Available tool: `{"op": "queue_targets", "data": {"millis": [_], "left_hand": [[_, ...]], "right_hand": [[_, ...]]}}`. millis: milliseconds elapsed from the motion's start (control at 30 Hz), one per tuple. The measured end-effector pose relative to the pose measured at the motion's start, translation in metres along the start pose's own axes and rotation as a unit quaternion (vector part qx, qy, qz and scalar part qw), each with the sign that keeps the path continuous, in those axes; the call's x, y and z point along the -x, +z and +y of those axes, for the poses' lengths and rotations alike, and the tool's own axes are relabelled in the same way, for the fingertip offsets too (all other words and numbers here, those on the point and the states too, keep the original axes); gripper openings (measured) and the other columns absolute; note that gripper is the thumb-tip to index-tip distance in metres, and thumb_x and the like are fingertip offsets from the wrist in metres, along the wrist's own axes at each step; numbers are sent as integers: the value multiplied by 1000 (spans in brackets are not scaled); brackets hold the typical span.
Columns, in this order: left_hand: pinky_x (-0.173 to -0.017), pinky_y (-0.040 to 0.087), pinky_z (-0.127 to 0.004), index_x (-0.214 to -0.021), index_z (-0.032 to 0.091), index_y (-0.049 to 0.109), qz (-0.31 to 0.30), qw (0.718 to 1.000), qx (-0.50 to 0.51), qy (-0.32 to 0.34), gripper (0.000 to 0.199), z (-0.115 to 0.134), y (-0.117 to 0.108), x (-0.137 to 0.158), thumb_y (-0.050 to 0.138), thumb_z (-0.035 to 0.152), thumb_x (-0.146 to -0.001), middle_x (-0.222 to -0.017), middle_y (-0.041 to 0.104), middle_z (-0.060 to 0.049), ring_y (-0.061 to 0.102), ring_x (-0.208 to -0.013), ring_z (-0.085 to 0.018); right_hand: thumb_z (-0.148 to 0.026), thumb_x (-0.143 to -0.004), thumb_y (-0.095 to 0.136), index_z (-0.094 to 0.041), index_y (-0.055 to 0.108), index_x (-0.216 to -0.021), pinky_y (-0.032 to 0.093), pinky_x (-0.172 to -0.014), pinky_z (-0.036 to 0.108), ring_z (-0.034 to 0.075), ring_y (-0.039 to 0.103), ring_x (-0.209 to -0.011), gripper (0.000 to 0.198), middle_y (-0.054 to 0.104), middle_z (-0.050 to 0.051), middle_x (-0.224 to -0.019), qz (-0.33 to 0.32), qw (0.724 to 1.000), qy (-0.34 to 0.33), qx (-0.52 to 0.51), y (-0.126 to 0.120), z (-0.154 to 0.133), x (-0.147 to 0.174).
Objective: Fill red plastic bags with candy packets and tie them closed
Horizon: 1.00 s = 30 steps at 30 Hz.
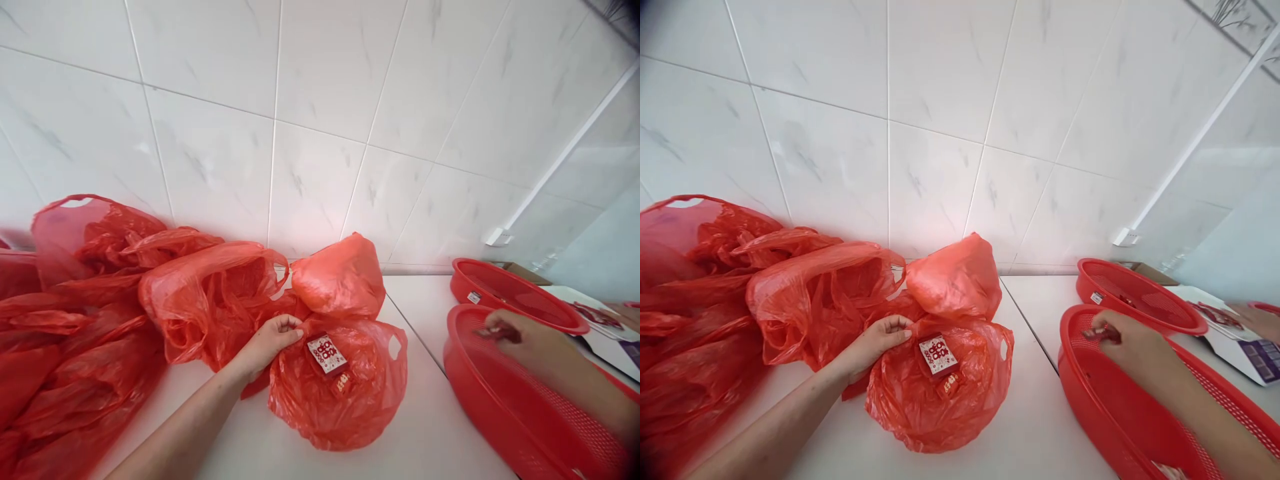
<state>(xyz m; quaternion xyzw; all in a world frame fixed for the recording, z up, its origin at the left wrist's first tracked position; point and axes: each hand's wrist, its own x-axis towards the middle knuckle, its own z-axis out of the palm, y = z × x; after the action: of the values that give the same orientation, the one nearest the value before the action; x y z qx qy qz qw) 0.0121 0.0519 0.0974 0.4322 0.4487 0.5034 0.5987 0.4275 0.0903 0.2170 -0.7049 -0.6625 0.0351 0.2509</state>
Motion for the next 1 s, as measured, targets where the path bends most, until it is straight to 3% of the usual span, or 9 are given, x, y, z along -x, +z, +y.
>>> {"op": "queue_targets", "data": {"millis": [100,300,400,500,633,733,833,933,1000], "left_hand": [[-68,48,-30,-85,17,61,-1,1000,-5,2,38,0,0,0,78,42,-63,-81,69,-4,65,-72,-20],[-68,48,-30,-87,17,61,1,1000,-13,4,38,3,2,3,77,43,-63,-81,69,-4,64,-73,-19],[-66,47,-29,-86,17,61,2,1000,-16,4,37,2,2,3,77,42,-64,-79,68,-3,63,-70,-19],[-67,46,-28,-85,17,61,0,1000,-15,9,35,0,1,1,77,41,-64,-78,68,-2,62,-69,-17],[-67,46,-28,-83,17,61,0,1000,-19,19,36,-5,1,-4,77,42,-63,-78,68,-3,62,-69,-18],[-65,46,-27,-82,16,61,-5,999,-28,23,36,-9,2,-6,77,43,-63,-76,68,-3,61,-68,-18],[-65,45,-27,-83,16,61,-15,999,-41,24,37,-12,2,-6,77,44,-64,-75,67,-2,60,-67,-17],[-67,45,-27,-84,15,63,-28,998,-58,25,37,-14,0,-6,77,43,-64,-78,67,-3,60,-69,-17],[-69,46,-29,-85,14,64,-34,997,-69,26,36,-16,-1,-6,76,43,-66,-81,68,-5,61,-72,-18]], "right_hand": [[-22,-67,52,-30,56,-81,44,-68,33,22,62,-82,16,65,0,-86,-20,999,-36,-22,-4,-47,11],[-28,-74,48,-32,53,-97,46,-62,26,15,57,-70,24,61,-3,-89,-189,963,-154,-118,25,-123,46],[-32,-76,50,-34,52,-108,46,-61,27,15,57,-68,33,61,-1,-91,-132,982,-118,-72,25,-110,32],[-39,-77,52,-28,58,-97,47,-68,30,20,60,-81,24,64,2,-94,-56,997,-37,-32,19,-69,6],[-48,-81,47,-24,60,-83,45,-61,30,19,58,-68,27,62,2,-75,-187,982,-24,-27,29,-34,-6],[-48,-81,49,-22,60,-78,43,-56,27,16,57,-63,28,61,1,-72,-277,957,-67,-57,50,-45,1],[-42,-79,53,-22,63,-82,44,-58,25,15,58,-69,22,65,0,-80,-303,940,-133,-84,73,-76,2],[-37,-79,56,-23,65,-101,47,-70,27,16,62,-80,28,68,2,-93,-302,932,-174,-96,95,-103,-8],[-35,-77,59,-21,56,-123,46,-80,30,19,62,-90,48,66,6,-106,-285,937,-178,-93,110,-116,-18]]}}
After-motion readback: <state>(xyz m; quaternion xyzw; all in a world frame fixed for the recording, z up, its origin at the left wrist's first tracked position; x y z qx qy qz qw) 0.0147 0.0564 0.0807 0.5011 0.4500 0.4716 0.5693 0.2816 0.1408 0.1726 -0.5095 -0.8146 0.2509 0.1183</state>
